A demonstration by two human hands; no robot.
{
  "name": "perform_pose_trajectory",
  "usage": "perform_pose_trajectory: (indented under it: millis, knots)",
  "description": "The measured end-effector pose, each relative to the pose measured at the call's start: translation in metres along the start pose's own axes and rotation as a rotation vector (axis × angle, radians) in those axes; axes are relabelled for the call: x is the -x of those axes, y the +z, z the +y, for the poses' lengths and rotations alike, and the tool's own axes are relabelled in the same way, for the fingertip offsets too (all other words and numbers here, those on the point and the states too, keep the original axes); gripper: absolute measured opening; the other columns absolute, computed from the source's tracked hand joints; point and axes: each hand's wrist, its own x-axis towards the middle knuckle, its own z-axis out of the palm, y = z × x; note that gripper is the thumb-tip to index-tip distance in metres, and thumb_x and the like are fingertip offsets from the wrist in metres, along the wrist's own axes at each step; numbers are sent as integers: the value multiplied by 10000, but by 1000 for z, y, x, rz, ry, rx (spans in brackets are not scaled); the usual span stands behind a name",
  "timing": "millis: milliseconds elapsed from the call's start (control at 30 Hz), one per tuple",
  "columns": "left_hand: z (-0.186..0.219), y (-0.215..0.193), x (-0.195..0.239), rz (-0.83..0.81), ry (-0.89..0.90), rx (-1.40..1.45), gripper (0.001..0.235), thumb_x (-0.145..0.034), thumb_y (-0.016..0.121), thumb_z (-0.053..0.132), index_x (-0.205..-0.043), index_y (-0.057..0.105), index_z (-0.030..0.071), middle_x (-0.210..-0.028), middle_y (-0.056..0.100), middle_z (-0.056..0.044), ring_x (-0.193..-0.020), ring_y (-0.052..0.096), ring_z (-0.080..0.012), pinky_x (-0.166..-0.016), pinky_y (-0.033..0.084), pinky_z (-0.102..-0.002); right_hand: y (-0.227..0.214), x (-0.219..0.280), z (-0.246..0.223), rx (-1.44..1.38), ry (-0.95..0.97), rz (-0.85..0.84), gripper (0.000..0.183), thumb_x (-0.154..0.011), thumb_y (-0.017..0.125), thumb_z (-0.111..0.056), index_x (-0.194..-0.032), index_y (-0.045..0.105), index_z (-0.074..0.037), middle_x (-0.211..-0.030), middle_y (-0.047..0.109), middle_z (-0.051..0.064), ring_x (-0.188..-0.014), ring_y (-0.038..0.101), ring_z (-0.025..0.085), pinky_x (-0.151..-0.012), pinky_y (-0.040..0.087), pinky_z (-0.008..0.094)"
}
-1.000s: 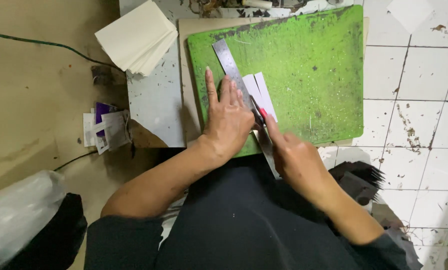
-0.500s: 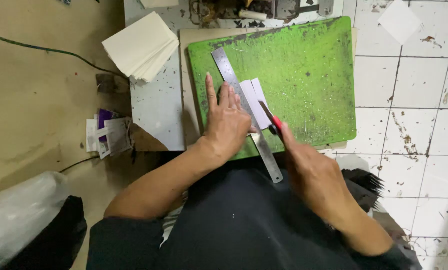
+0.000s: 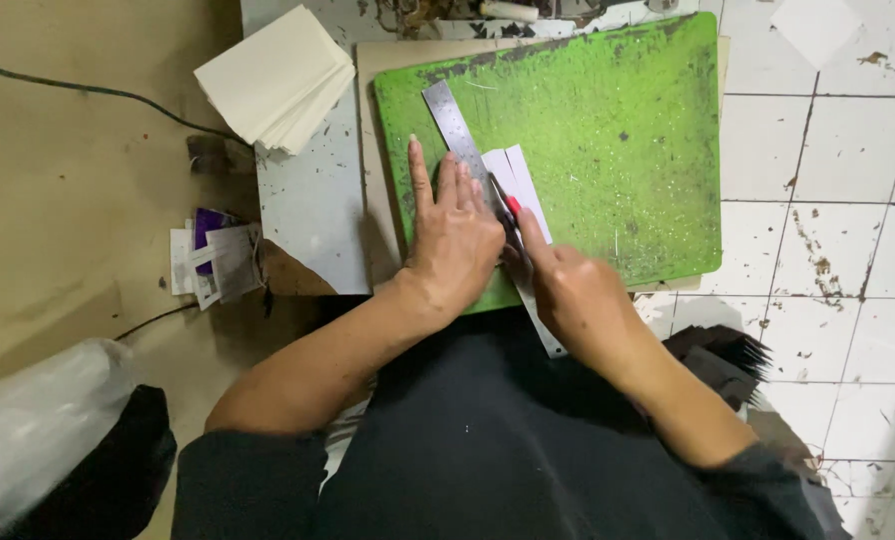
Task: Cutting small rectangular pieces of material using a ruler and a utility knife on a cutting mat.
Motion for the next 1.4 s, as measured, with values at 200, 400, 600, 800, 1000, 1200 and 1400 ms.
perform_pose_trajectory:
  millis: [200, 400, 600, 800, 1000, 1200, 1400]
  knots:
    - [4, 22, -6, -366, -37, -192, 997, -846, 431, 829, -1431, 530, 27, -1530, 475, -262, -1497, 338, -466, -1140, -71, -819, 15, 102, 6, 11, 196, -300, 1047, -743, 557, 90, -1677, 156, -162, -756, 490, 94, -487, 536, 397, -509, 450, 529]
    - [4, 28, -4, -351, -16, -192, 1009, -838, 464, 828, -1408, 540, -1, -1508, 476, -309, -1475, 364, -485, -1136, -72, -825, -10, 109, 14, 107, 246, -512, 1037, -797, 587, -55, -1682, 76, -233, -860, 618, 116, -710, 637, 425, -620, 465, 533]
    - [4, -23, -5, -193, -31, 12, 485, -903, 741, 281, -1220, 675, -80, -1312, 614, -336, -1378, 497, -483, -1152, -76, -812, -15, 17, 3, 2, 51, 89, 741, -885, 610, -34, -1597, 415, -89, -767, 696, 225, -631, 699, 422, -552, 540, 520]
    - [3, -5, 3, -5, -11, 9, 336, -850, 691, 43, -1152, 708, -105, -1219, 668, -342, -1306, 560, -501, -1147, -8, -832, -2, -30, 4, 61, 32, 15, 694, -897, 666, -41, -1561, 468, -76, -634, 696, 178, -502, 673, 300, -464, 563, 394]
    - [1, 10, 2, 57, -8, 38, 362, -859, 708, 93, -1146, 704, -127, -1218, 672, -362, -1307, 536, -555, -1136, 24, -831, -11, 0, -1, -3, -7, -26, 691, -865, 578, -26, -1544, 450, -48, -728, 697, 270, -617, 709, 445, -533, 575, 561]
    - [-1, 6, -3, -245, -42, 43, 807, -857, 699, 621, -1264, 661, -74, -1364, 588, -338, -1416, 427, -513, -1149, -126, -795, -12, 95, -9, 63, 219, -338, 811, -888, 529, -112, -1652, 259, -126, -812, 681, 181, -674, 728, 404, -608, 613, 514]
    - [1, -3, -2, -231, -43, 40, 812, -858, 691, 637, -1261, 664, -68, -1362, 591, -330, -1407, 453, -495, -1146, -149, -790, -43, 67, -16, -103, 210, -142, 1005, -750, 711, 3, -1646, 268, -110, -801, 721, 215, -699, 729, 411, -649, 585, 516]
